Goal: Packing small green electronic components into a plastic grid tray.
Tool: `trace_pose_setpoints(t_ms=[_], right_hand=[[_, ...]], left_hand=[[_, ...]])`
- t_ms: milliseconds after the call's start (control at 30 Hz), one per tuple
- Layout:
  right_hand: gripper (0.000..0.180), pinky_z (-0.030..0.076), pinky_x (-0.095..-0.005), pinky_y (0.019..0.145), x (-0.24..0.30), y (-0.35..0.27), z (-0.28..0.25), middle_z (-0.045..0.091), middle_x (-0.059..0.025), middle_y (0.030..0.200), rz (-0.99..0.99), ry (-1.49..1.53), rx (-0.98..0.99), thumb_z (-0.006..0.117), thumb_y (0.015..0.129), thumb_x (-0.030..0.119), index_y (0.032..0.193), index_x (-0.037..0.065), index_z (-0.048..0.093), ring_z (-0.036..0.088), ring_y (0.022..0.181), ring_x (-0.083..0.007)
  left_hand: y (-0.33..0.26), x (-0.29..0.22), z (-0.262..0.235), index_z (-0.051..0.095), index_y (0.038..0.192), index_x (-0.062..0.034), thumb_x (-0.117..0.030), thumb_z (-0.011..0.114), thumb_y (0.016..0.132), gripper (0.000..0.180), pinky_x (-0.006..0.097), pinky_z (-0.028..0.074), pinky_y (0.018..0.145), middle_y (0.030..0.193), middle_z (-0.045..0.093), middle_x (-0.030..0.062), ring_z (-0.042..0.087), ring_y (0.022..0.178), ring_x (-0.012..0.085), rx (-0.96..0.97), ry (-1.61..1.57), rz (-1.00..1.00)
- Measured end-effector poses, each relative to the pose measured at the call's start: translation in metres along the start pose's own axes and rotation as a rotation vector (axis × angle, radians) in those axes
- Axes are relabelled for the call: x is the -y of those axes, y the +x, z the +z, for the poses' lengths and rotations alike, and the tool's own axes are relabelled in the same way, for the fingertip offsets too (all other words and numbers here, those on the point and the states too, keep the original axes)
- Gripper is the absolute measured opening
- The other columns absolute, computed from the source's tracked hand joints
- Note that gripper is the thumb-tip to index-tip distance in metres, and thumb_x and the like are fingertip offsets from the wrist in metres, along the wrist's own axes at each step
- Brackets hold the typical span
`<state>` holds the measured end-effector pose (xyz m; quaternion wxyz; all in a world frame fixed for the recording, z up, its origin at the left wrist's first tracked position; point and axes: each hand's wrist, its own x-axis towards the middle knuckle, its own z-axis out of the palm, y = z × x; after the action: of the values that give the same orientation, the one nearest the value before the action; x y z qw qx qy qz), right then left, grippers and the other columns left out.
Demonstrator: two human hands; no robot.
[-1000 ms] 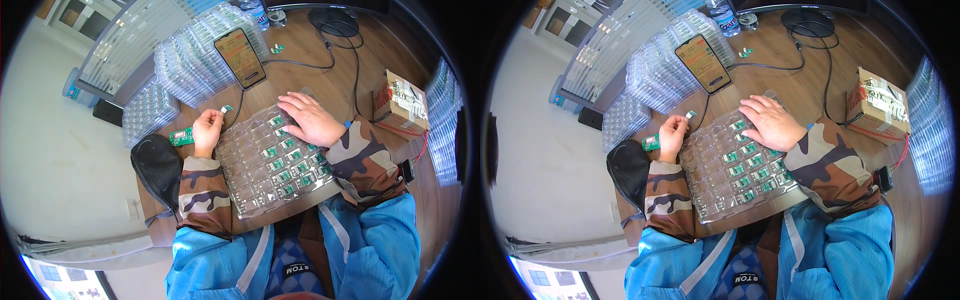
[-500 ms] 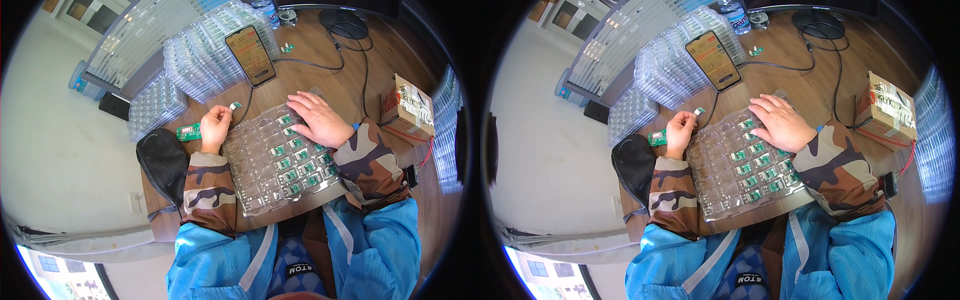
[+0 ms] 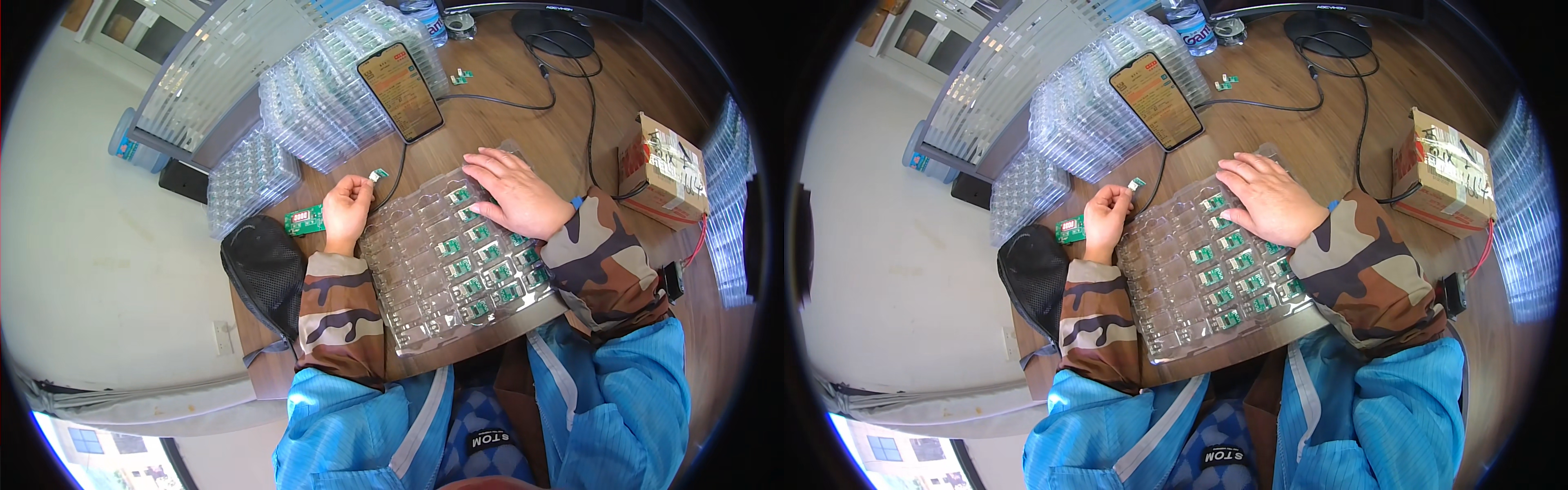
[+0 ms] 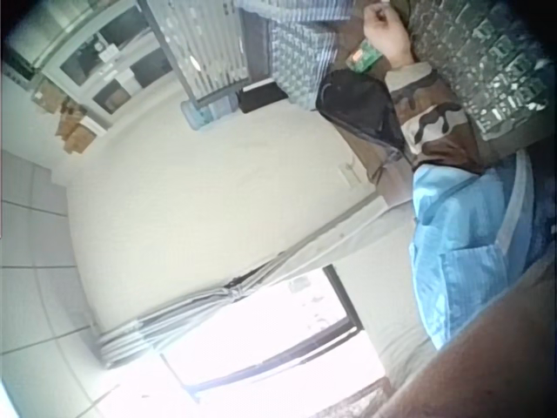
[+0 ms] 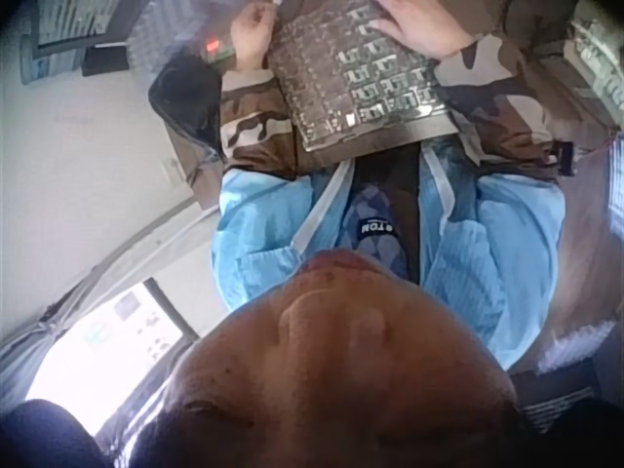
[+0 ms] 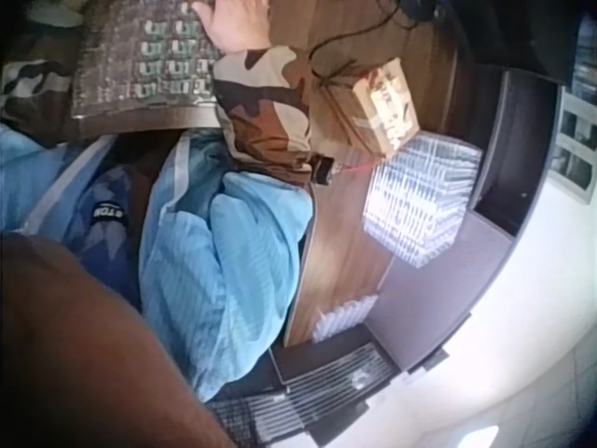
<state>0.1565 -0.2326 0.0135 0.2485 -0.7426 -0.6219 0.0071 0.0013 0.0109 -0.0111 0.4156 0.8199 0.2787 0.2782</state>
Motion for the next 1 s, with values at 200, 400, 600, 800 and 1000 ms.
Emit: trace_pose_setpoints(t_ms=[200, 400, 600, 800, 1000], right_hand=[[0.05, 0.024, -0.0395, 0.101, 0.002, 0.001, -0.004, 0.037, -0.0137, 0.127, -0.002, 0.007, 0.022, 0.057, 0.079, 0.023, 0.119, 0.0, 0.04, 0.029, 0.122, -0.0296], [0.044, 0.029, -0.0397, 0.098, 0.006, -0.01, -0.021, 0.041, -0.0151, 0.124, -0.054, -0.035, -0.147, 0.054, 0.081, 0.028, 0.113, -0.002, 0.046, 0.034, 0.118, -0.0315], [0.021, 0.044, -0.0374, 0.069, 0.047, -0.123, -0.107, 0.054, -0.0108, 0.084, 0.463, -0.553, -0.162, 0.062, 0.066, 0.01, 0.086, 0.005, 0.055, 0.053, 0.082, -0.0295], [0.025, 0.046, -0.0365, 0.064, 0.038, -0.2, -0.099, 0.051, -0.0122, 0.093, 0.902, -0.837, 0.181, 0.057, 0.066, 0.003, 0.089, 0.004, 0.05, 0.056, 0.075, -0.0296], [0.014, 0.046, -0.0393, 0.059, -0.007, -0.221, -0.091, 0.051, -0.0151, 0.085, 0.829, -0.83, 0.194, 0.049, 0.069, -0.002, 0.082, 0.003, 0.046, 0.057, 0.068, -0.033]], left_hand=[[-0.001, -0.003, -0.002, 0.06, 0.077, -0.0034, -0.017, 0.061, 0.078, 0.013, 0.021, 0.04, 0.05, 0.059, 0.057, -0.0007, 0.049, 0.052, 0.0043, -0.016, 0.003, -0.007], [0.002, -0.003, 0.005, 0.061, 0.076, -0.0038, -0.018, 0.061, 0.078, 0.014, 0.021, 0.04, 0.05, 0.058, 0.058, -0.0002, 0.05, 0.051, 0.0057, -0.008, 0.034, 0.023], [0.0, -0.002, 0.004, 0.061, 0.076, -0.0044, -0.02, 0.06, 0.077, 0.015, 0.022, 0.041, 0.051, 0.059, 0.059, 0.0013, 0.053, 0.052, 0.0074, -0.007, -0.02, 0.031], [0.002, 0.001, -0.001, 0.062, 0.076, -0.0065, -0.022, 0.06, 0.075, 0.016, 0.025, 0.043, 0.052, 0.061, 0.061, 0.003, 0.057, 0.054, 0.0118, -0.046, 0.088, 0.042], [0.001, -0.003, 0.001, 0.063, 0.077, -0.0083, -0.023, 0.059, 0.075, 0.016, 0.026, 0.043, 0.053, 0.062, 0.062, 0.003, 0.059, 0.056, 0.0132, -0.043, 0.088, 0.033]])
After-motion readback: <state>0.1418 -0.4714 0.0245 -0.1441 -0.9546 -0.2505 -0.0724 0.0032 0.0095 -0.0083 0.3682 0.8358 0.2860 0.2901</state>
